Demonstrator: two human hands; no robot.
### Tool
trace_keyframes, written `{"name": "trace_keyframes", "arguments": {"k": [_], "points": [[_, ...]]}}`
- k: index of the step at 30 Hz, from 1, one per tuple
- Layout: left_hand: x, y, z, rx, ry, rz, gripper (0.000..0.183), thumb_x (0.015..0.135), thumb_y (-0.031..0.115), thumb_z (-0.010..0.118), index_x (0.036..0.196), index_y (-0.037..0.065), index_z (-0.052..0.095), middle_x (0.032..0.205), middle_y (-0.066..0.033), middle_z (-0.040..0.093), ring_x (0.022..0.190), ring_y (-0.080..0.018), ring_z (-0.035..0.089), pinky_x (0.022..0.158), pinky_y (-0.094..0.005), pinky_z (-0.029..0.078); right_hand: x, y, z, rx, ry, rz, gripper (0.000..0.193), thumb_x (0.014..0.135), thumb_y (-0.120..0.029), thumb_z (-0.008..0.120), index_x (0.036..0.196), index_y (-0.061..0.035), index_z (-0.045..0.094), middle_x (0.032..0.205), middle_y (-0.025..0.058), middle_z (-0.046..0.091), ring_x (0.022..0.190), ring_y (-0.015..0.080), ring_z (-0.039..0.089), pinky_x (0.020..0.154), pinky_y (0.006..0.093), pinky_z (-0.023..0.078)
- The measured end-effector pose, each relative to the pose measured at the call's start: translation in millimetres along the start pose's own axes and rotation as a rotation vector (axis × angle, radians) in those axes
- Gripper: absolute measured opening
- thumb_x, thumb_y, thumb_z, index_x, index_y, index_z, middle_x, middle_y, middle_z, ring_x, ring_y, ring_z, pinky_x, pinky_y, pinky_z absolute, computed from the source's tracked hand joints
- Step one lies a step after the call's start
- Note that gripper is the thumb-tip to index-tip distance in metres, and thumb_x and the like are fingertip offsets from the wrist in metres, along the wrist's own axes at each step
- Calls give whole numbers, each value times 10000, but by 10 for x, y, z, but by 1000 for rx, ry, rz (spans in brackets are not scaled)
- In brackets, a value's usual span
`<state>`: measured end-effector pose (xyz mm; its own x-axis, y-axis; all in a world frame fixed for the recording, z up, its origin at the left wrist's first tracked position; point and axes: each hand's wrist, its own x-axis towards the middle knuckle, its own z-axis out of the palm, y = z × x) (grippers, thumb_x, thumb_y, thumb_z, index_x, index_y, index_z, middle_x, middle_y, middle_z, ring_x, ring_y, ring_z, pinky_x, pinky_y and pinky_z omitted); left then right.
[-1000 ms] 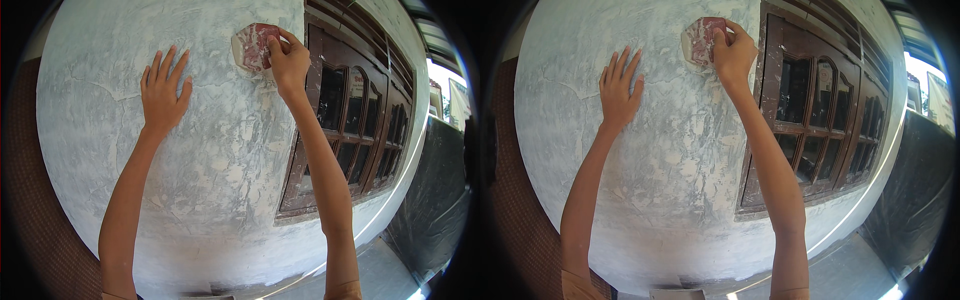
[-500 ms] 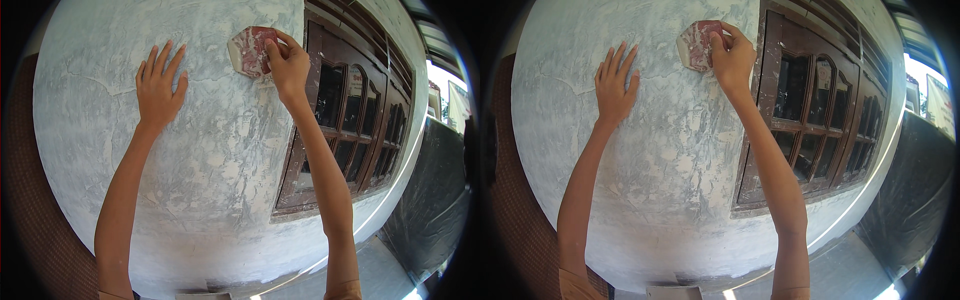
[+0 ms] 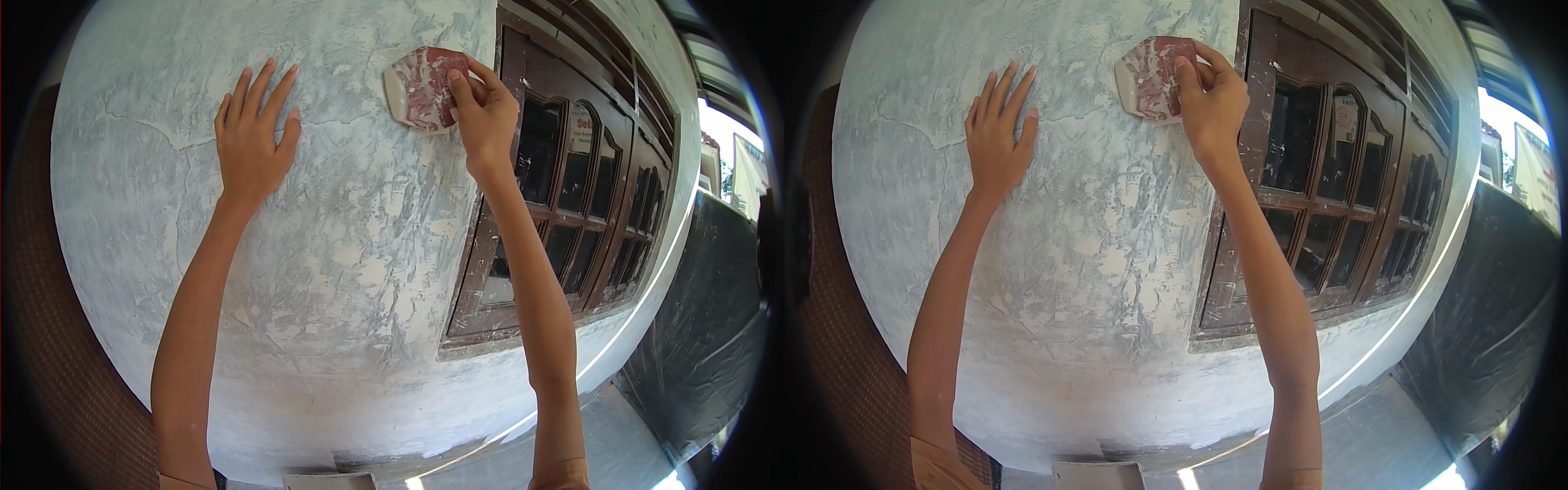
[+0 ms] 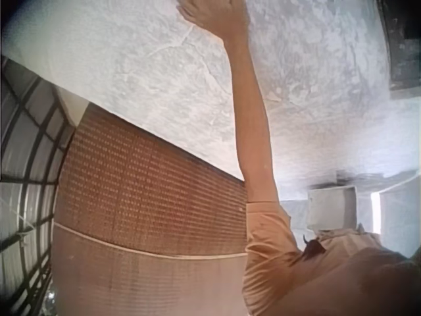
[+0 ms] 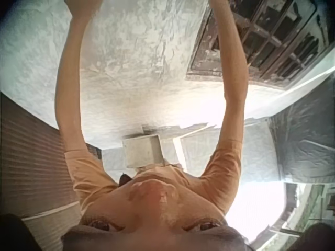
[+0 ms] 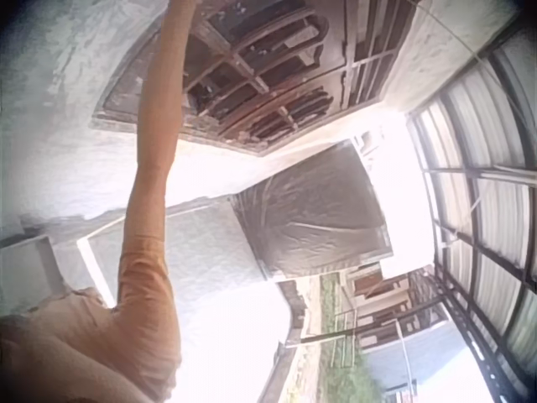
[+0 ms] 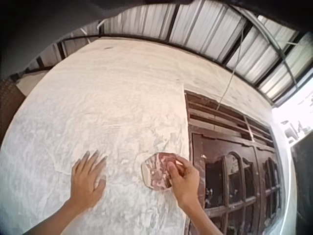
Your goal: The person applies white wall filler to an exterior wall using a plastic scraper.
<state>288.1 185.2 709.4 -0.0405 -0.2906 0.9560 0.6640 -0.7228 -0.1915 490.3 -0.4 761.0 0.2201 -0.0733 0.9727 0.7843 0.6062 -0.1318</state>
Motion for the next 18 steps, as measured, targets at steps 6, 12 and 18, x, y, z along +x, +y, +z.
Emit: {"name": "trace_keyframes", "arguments": {"k": [6, 12, 18], "points": [[-24, -25, 7, -1, 5, -8, 491, 952, 261, 505, 1442, 277, 485, 1543, -9, 391, 1440, -293, 306, 1166, -535, 174, 2, 114, -300, 53, 153, 129, 317, 927, -100, 647, 1208, 46, 629, 850, 53, 720, 686, 51, 606, 561, 213, 474], [-4, 34, -2, 38, 13, -13, 493, 951, 255, 499, 1443, 271, 484, 1543, -13, 391, 1434, -293, 318, 1161, -537, 188, 18, 135, -492, 120, 322, 104, 336, 927, -99, 652, 1226, 47, 610, 894, 58, 718, 676, 53, 602, 570, 213, 488], [6, 2, 8, 29, 1, 13, 490, 953, 253, 496, 1443, 272, 486, 1539, -17, 398, 1436, -290, 315, 1163, -523, 189, -29, 46, 89, -20, 45, 58, 310, 912, -124, 658, 1177, 36, 650, 864, 93, 743, 698, 58, 612, 621, 239, 492]]}}
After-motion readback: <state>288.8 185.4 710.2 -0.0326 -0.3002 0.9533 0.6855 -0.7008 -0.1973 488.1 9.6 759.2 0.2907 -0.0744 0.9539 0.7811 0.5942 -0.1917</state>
